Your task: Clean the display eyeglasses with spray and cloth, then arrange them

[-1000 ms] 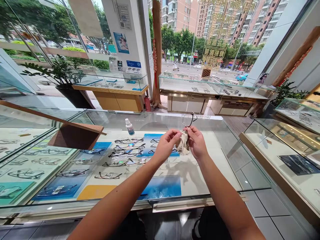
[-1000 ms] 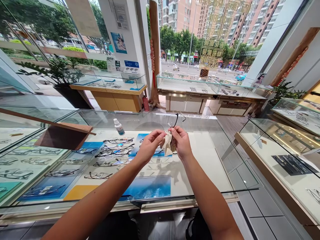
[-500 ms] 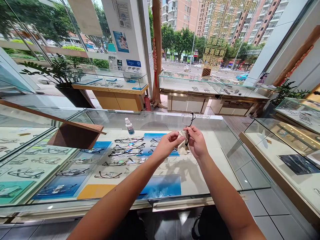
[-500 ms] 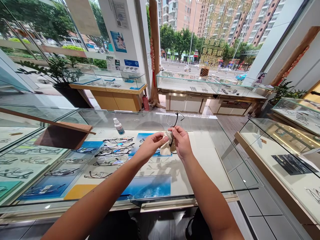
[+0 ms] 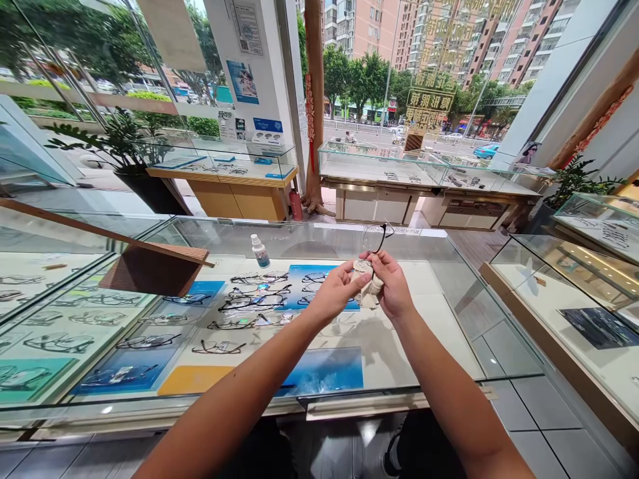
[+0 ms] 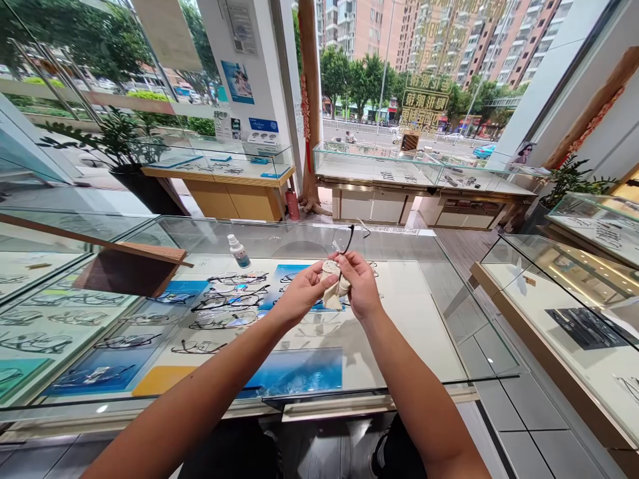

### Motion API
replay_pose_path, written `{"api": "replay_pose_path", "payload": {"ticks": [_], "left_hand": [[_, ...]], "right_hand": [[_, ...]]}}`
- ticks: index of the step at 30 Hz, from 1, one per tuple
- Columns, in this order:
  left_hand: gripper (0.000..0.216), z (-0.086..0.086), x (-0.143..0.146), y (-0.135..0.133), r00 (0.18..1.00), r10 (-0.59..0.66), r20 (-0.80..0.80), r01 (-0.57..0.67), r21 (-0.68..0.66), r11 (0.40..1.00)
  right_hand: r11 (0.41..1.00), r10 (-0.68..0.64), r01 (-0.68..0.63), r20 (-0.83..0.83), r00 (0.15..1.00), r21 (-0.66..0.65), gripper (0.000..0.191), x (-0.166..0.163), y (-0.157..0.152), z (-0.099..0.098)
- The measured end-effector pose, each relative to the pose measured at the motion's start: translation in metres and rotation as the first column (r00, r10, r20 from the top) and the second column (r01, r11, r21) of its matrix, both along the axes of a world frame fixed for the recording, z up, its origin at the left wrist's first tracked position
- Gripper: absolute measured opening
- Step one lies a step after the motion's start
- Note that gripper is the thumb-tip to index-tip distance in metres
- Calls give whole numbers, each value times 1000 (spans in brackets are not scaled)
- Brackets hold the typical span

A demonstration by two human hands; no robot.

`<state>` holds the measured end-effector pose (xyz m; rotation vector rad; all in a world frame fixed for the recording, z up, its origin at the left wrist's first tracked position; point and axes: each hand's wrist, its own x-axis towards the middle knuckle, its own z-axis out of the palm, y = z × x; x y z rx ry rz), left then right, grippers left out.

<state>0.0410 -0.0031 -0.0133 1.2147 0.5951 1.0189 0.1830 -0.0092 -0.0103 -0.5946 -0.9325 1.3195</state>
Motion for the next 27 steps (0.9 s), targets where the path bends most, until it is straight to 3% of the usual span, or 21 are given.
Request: {"api": "replay_pose_path", "payload": {"ticks": [3,8,14,19,27], "left_hand": [[75,-2,1,3,997,71,-9,-71,3,997],[54,0,1,5,986,165,11,-165,83,983],[51,8,-8,5,982,189,23,-191,104,976],[59,8,-8,4,989,143,34,-144,29,989],[46,9,-8,4,998,10,59,-4,-99,995]], "right_hand": [[1000,31,-31,65,997,2,28,-4,-1,-2],[999,31,-34,87,996,29,29,-4,-5,-1],[986,-9,-46,327,945,160,49,0,-9,4],[976,-146,75,362,921,203,29,0,-5,4],[959,-216,147,294,931,242,22,2,-1,0]]}}
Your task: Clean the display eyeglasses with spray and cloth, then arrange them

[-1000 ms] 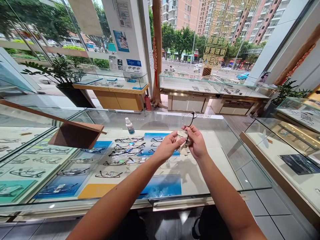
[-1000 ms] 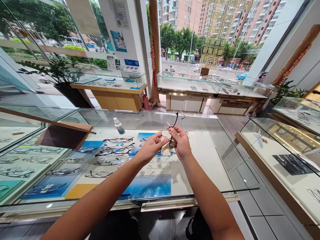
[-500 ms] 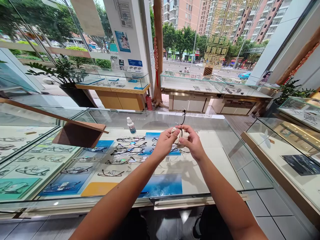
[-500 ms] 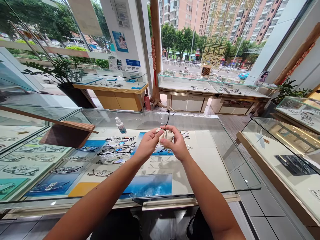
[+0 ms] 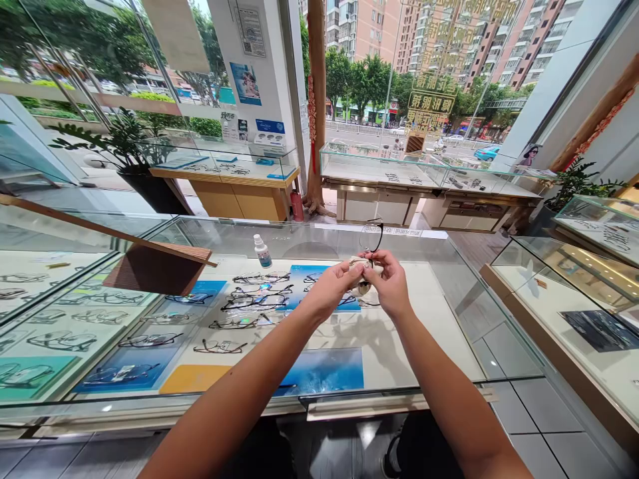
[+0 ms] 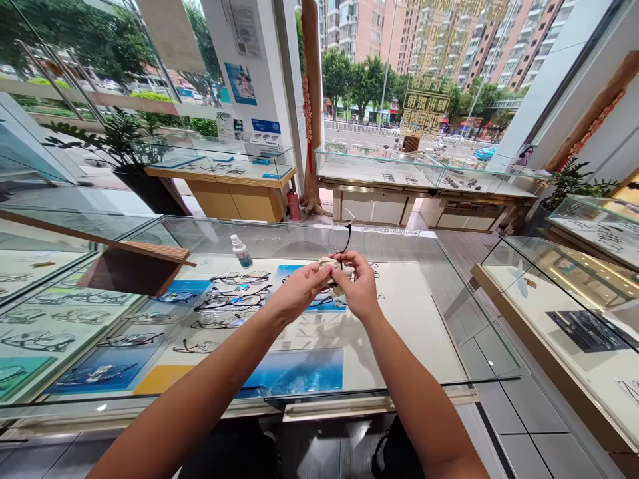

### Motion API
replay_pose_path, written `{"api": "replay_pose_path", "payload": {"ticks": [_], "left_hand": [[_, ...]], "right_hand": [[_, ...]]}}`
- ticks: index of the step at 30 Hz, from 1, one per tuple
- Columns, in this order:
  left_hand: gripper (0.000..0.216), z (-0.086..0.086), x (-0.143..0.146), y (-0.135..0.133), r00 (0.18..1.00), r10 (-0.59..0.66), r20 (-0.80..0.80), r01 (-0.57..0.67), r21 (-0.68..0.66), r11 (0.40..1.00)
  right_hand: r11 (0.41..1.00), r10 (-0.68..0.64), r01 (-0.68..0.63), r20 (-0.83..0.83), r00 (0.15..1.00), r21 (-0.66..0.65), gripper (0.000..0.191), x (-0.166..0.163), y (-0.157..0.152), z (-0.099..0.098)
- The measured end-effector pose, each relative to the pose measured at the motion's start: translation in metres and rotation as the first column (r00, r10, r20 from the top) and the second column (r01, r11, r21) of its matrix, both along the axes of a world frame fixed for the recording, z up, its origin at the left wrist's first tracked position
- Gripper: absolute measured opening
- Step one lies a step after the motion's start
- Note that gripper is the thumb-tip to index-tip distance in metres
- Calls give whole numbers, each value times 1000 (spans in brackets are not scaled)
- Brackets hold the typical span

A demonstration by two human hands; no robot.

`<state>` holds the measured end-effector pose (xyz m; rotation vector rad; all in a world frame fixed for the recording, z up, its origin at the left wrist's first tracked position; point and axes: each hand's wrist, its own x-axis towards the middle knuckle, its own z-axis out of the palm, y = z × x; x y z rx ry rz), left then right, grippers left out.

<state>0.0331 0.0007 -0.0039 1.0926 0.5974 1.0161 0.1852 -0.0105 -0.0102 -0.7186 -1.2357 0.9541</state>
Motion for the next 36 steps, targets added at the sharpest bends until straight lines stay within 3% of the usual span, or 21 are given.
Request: {"api": "replay_pose_path", "payload": {"ticks": [5,10,15,20,27,32,36], "left_hand": [[45,4,1,-4,999,-12,-31,11,-29,1000],[41,9,1,-7,997,77,-21,-78,-80,994],[43,11,-3,-7,999,40,-24,-41,-69,997],[53,8,-6,-4,999,-4,-50,4,-7,1000],[50,0,-8,1,994,58,-88,-56,22,998],[55,4,-7,-2,994,-63,-91,68,55,996],[57,3,-3,-3,994,-15,-111,26,102,994]], "right_hand": [[997,-67,63,119,991,42,19,-3,-4,0],[985,-145,120,220,965,126,17,-9,-9,-1],[986,-109,65,301,947,154,27,-2,-6,0],[998,29,-39,175,984,57,26,8,-2,1],[994,-18,-4,197,980,110,27,5,-3,1],[999,-6,5,-14,1000,-54,20,4,4,-5],[992,18,-31,-110,994,-119,16,2,7,-7]]}}
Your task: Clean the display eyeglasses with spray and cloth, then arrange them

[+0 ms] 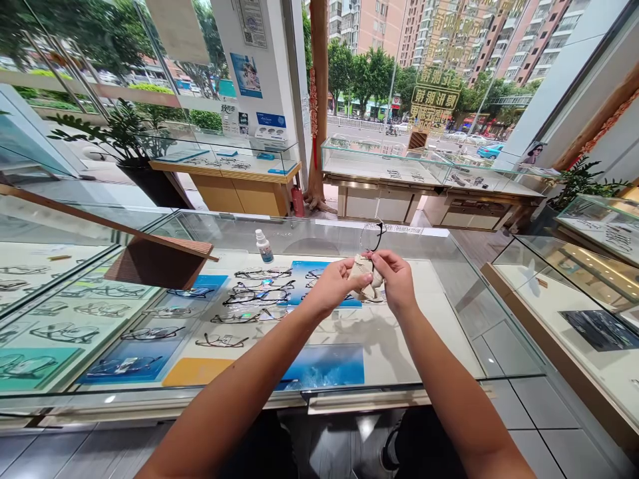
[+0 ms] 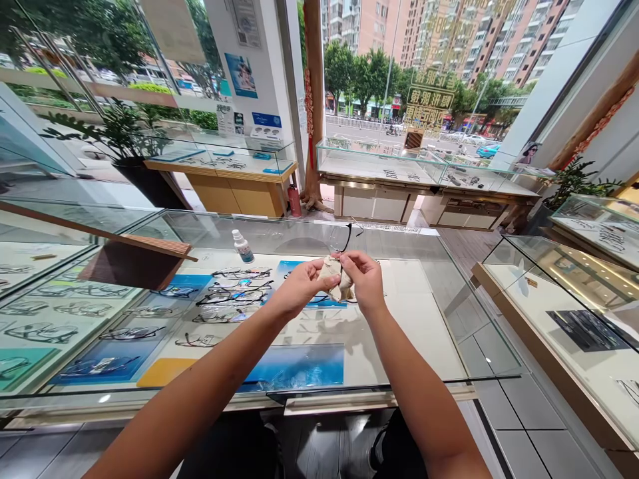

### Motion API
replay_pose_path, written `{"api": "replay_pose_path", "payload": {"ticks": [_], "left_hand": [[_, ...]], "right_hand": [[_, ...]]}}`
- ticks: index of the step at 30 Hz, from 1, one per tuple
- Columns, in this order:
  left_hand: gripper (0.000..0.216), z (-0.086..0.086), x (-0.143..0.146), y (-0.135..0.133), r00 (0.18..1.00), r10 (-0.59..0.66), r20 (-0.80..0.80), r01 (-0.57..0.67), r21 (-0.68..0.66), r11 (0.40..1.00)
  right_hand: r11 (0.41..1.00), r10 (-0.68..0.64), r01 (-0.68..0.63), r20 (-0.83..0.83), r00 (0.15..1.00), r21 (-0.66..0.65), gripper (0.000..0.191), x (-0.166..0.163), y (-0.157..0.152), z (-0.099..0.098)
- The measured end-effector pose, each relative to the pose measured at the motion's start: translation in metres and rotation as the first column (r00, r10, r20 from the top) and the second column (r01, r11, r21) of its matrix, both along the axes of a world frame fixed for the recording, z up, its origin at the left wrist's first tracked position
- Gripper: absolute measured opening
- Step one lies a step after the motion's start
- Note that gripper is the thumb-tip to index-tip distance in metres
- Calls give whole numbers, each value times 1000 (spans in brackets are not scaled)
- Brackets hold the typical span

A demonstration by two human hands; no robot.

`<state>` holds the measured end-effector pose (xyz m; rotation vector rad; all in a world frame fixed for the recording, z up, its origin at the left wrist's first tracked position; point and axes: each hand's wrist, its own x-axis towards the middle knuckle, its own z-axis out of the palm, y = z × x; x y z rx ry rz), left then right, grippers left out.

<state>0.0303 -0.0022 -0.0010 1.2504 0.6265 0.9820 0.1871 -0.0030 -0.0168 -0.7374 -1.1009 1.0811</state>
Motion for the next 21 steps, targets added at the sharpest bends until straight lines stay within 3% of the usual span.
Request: {"api": "replay_pose_path", "payload": {"ticks": [4,9,11,17,21], "left_hand": [[53,-1,0,2,993,120,3,-120,56,991],[49,6,-9,2,997,-74,-32,76,58,995],[49,6,-8,1,995,-96,-41,98,62,993],[56,2,-4,3,999,28,-22,-27,75,997],[52,10,-18,8,986,-152,-71,155,34,987]], "right_hand": [[999,34,-34,4,999,5,18,-1,-1,1],[999,20,-23,-70,997,-40,19,2,0,2],[998,32,-36,-74,997,-55,19,2,0,3],[997,79,-80,-58,995,-21,18,0,-1,2],[998,51,-53,-56,997,-39,19,0,-1,2]]}}
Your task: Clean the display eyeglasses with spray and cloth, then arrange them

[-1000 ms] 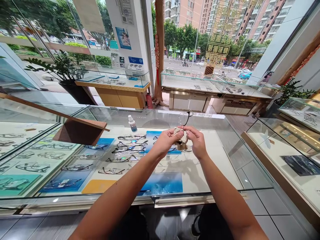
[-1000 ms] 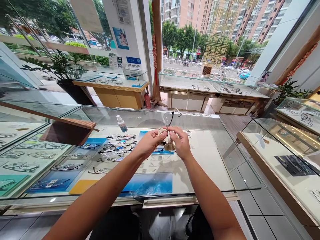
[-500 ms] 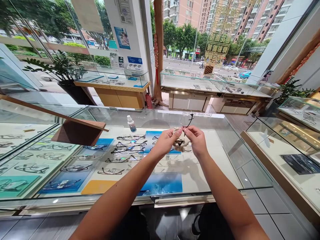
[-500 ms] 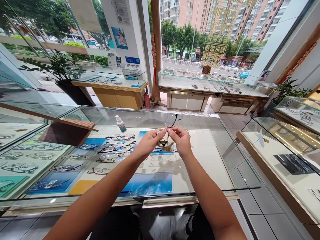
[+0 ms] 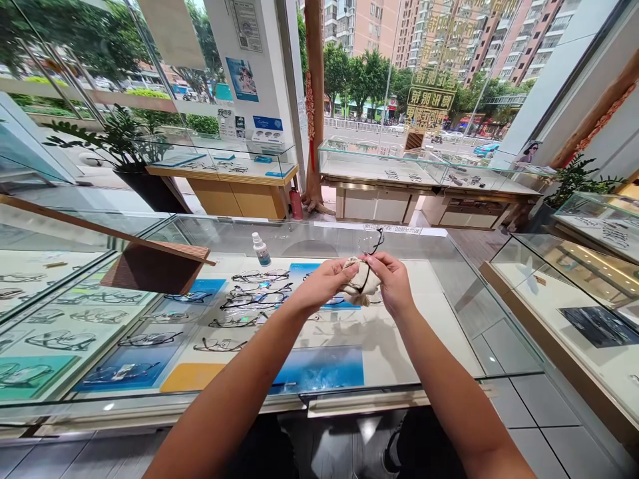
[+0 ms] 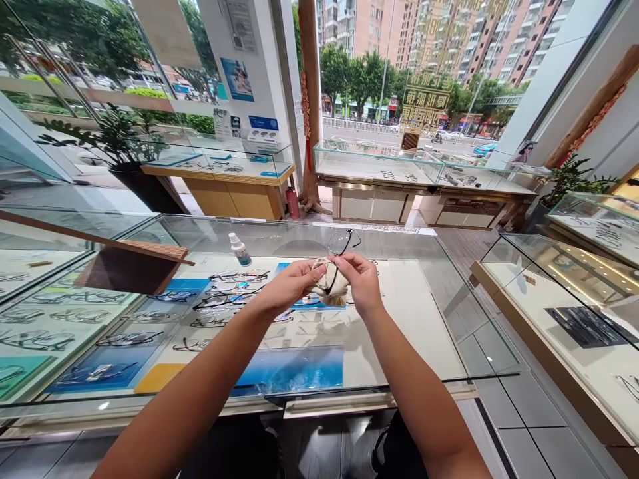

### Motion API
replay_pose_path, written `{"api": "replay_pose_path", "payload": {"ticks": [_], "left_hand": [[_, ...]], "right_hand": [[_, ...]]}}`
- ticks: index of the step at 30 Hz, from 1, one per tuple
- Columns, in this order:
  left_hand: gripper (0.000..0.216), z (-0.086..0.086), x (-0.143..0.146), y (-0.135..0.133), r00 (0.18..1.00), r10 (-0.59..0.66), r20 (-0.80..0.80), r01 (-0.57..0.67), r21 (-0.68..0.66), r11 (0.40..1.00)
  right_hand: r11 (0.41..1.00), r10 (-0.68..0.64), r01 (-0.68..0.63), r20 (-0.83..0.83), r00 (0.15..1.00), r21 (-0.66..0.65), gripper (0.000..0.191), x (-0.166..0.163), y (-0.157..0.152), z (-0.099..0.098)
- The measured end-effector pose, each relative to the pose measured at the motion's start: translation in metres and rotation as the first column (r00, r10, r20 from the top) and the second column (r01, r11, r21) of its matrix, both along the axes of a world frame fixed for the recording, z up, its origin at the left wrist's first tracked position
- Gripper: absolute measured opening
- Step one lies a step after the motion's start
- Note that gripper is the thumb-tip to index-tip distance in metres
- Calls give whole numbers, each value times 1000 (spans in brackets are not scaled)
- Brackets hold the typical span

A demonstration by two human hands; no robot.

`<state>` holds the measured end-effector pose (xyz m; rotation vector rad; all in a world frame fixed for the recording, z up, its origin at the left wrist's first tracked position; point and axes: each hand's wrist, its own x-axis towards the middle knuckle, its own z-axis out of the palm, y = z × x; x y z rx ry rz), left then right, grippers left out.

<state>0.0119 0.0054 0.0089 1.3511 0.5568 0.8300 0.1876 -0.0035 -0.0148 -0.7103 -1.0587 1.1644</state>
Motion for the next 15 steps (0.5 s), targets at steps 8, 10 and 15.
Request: {"api": "replay_pose_path", "payload": {"ticks": [8,10,15], "left_hand": [[53,-4,7,0,987,160,-19,-159,59,985],[53,-6,8,1,982,191,-7,-190,68,979],[49,1,-4,2,1000,-17,-25,18,37,999]], "right_hand": [[1000,7,-8,19,1000,13,22,-6,0,0],[1000,-3,2,25,1000,22,22,-5,1,-1],[1000,-8,8,5,1000,-30,26,-3,3,-2]]}}
